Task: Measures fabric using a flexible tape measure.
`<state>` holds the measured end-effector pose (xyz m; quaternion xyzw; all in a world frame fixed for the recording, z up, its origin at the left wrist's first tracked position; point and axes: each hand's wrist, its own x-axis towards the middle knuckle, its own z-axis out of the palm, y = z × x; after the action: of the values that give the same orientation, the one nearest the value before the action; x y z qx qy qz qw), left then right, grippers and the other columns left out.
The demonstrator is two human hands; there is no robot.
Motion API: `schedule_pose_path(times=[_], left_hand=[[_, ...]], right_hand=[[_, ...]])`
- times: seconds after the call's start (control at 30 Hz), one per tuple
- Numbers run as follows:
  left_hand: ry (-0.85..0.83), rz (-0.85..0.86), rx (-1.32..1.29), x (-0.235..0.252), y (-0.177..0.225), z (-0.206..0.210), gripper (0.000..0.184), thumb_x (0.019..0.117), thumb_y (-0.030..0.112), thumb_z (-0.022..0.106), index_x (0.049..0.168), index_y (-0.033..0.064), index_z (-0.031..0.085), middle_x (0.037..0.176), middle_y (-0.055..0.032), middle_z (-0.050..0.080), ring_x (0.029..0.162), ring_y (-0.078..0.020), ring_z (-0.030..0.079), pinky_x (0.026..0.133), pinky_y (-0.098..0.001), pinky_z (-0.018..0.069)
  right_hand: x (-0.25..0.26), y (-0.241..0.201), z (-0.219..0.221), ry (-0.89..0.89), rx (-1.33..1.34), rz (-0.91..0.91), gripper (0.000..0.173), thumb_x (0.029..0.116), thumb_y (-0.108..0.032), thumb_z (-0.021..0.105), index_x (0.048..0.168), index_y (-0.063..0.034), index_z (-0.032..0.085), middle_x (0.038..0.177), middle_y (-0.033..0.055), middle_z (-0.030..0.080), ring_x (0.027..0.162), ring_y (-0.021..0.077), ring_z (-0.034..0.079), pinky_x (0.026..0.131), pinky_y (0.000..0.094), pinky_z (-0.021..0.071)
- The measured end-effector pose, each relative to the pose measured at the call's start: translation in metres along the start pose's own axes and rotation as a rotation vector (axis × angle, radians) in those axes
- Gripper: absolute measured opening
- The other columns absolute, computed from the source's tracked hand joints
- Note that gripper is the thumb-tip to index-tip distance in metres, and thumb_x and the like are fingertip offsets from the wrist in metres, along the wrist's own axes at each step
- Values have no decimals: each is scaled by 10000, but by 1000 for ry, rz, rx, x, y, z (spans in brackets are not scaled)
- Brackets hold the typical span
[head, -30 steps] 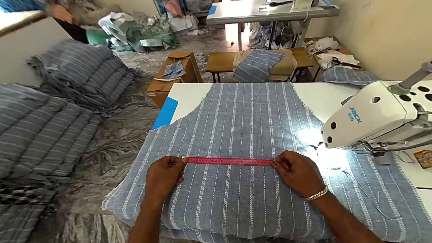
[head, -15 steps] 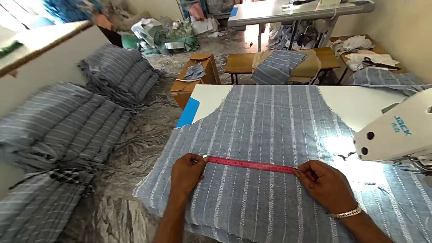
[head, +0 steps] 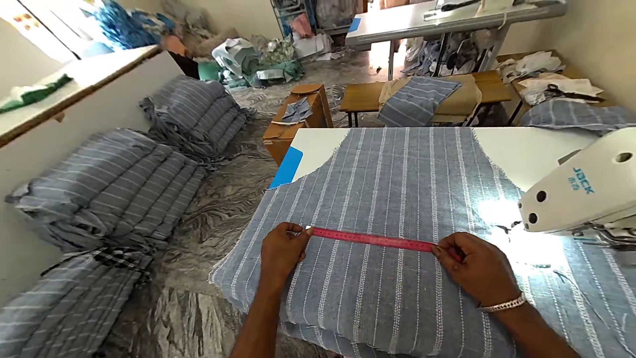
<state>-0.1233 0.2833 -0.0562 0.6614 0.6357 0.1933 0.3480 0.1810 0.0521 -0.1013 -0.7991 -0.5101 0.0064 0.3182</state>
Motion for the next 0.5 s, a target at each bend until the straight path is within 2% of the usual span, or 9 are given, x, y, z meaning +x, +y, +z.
schedule_pose_path(times=[0.5], left_hand=[[4,-42,-43,2,3,-1,325,912,317,799,1062,52,687,667,-81,679,488,-172,635,481,-336,566]], right_hand=[[5,-9,-7,-65,23,31,148,899,-309,735,848,-173,702,723,-33,613,636,145,593,560,398,499]])
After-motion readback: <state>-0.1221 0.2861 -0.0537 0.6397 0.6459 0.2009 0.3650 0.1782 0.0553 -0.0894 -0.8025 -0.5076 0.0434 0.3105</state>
